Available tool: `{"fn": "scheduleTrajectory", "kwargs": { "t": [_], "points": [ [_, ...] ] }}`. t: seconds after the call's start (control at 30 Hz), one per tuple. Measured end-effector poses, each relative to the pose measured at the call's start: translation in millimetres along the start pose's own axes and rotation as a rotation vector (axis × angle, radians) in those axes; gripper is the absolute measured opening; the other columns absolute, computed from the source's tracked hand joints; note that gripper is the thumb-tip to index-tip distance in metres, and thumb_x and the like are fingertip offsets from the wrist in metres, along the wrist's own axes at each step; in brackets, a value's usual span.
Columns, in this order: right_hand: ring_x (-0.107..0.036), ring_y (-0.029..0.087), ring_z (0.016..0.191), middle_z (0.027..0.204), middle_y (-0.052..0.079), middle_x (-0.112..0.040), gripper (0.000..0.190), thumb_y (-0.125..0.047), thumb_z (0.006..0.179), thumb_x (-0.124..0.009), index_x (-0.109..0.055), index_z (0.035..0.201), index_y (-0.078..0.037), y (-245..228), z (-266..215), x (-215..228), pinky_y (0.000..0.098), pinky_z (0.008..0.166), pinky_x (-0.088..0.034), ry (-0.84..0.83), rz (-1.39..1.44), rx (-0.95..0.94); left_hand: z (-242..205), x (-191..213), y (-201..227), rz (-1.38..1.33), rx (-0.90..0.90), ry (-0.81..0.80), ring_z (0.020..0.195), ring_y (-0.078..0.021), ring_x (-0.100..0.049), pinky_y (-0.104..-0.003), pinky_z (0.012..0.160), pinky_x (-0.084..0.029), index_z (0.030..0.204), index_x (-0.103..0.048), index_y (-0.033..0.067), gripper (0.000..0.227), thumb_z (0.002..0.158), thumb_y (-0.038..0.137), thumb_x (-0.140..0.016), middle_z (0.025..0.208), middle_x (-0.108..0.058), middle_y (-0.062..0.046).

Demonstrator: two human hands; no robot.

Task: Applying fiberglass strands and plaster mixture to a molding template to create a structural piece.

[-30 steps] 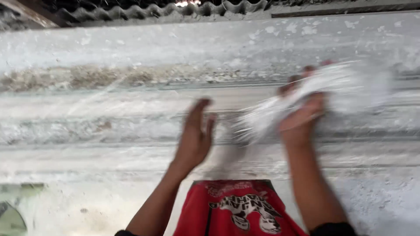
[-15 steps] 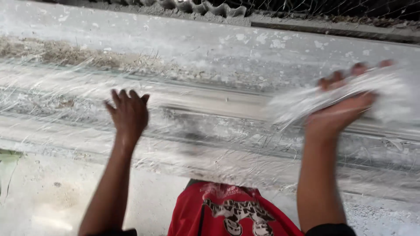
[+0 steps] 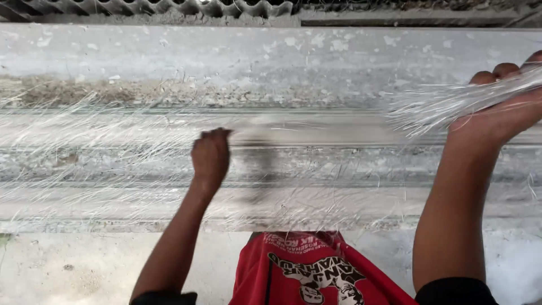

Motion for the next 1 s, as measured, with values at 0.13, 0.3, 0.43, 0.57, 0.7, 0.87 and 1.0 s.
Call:
{"fn": "scheduleTrajectory", "kwargs": {
  "t": [0.13,0.3,0.43,0.57,0.7,0.87,1.0],
  "points": [
    [-0.065,0.023,0.092,0.138,0.014,-0.057,0.09,-0.072,0.09,-0.059,-0.042,0.159,-0.017,19.1,-66.6,-11.4,0.0373,0.071,-0.061,-0.015,-0.13,0.124,-0.1,36.4,50.1,0.297,0.042,-0.088,0.141,-0.0548,-0.044,-0.079,0.106,-0.03,0.125,-0.066,-0.0079,0.064,0.109,0.051,-0.044,0.136,-0.064,-0.029],
    [-0.063,0.015,0.082,0.108,0.001,-0.065,0.052,-0.029,0.099,-0.07,-0.052,0.147,-0.024,18.6,-163.9,-99.3,0.0274,0.057,-0.047,0.037,0.347,-0.406,-15.0,135.3,164.5,-1.304,-0.123,-0.373,0.056,-0.0205,-0.053,-0.038,0.053,-0.044,0.097,-0.066,-0.0028,0.037,0.107,0.027,-0.046,0.078,-0.066,-0.014],
    [-0.053,0.009,0.074,0.111,-0.003,-0.063,0.036,-0.033,0.116,-0.052,-0.052,0.151,-0.024,-17.4,-96.2,-54.8,0.0257,0.062,-0.047,-0.133,0.406,-0.235,-13.7,77.0,128.1,-1.182,-0.205,-0.035,0.072,-0.0212,-0.064,-0.031,0.061,-0.057,0.097,-0.069,0.0042,0.015,0.096,-0.004,-0.058,0.1,-0.074,-0.014],
    [-0.046,0.01,0.066,0.077,-0.001,-0.05,0.044,-0.054,0.09,-0.057,-0.064,0.11,-0.016,-44.9,-21.2,2.6,0.0276,0.059,-0.034,-0.014,0.132,-0.048,8.5,25.0,87.9,-0.455,-0.17,0.079,0.063,-0.026,-0.058,-0.04,0.056,-0.048,0.097,-0.071,0.0049,0.013,0.099,0.009,-0.059,0.092,-0.068,-0.011],
    [-0.045,0.011,0.058,0.077,0.0,-0.053,0.053,-0.063,0.091,-0.045,-0.065,0.107,-0.018,-33.9,-24.5,28.8,0.0268,0.052,-0.035,-0.094,0.094,0.01,-10.1,-10.4,64.9,0.04,0.111,-0.187,0.152,-0.0563,-0.014,-0.078,0.116,-0.007,0.146,-0.045,-0.01,0.065,0.111,0.043,-0.029,0.157,-0.035,-0.039],
    [-0.046,0.008,0.071,0.109,-0.003,-0.064,0.04,-0.035,0.105,-0.055,-0.052,0.143,-0.025,-8.6,-126.5,-36.1,0.0262,0.062,-0.039,-0.118,0.383,-0.271,-11.1,141.5,206.0,-1.076,-0.144,-0.118,0.116,-0.0457,-0.063,-0.053,0.098,-0.052,0.12,-0.059,-0.0033,0.026,0.105,0.018,-0.054,0.122,-0.065,-0.027],
    [-0.051,0.015,0.08,0.084,-0.002,-0.056,0.039,-0.055,0.093,-0.055,-0.065,0.11,-0.021,-38.2,-74.4,-0.1,0.0295,0.067,-0.042,-0.123,0.413,-0.452,-22.0,81.7,234.9,-1.308,-0.163,-0.071,0.095,-0.0347,-0.075,-0.041,0.086,-0.059,0.101,-0.072,0.0094,0.011,0.1,0.006,-0.061,0.095,-0.077,-0.011]
  ]
}}
Point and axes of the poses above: each hand's wrist, its own z-axis towards the middle knuckle, its own x-axis out of the back of the hand, y = z × x, the point moved 2 cm from there along z, towards the middle knuckle
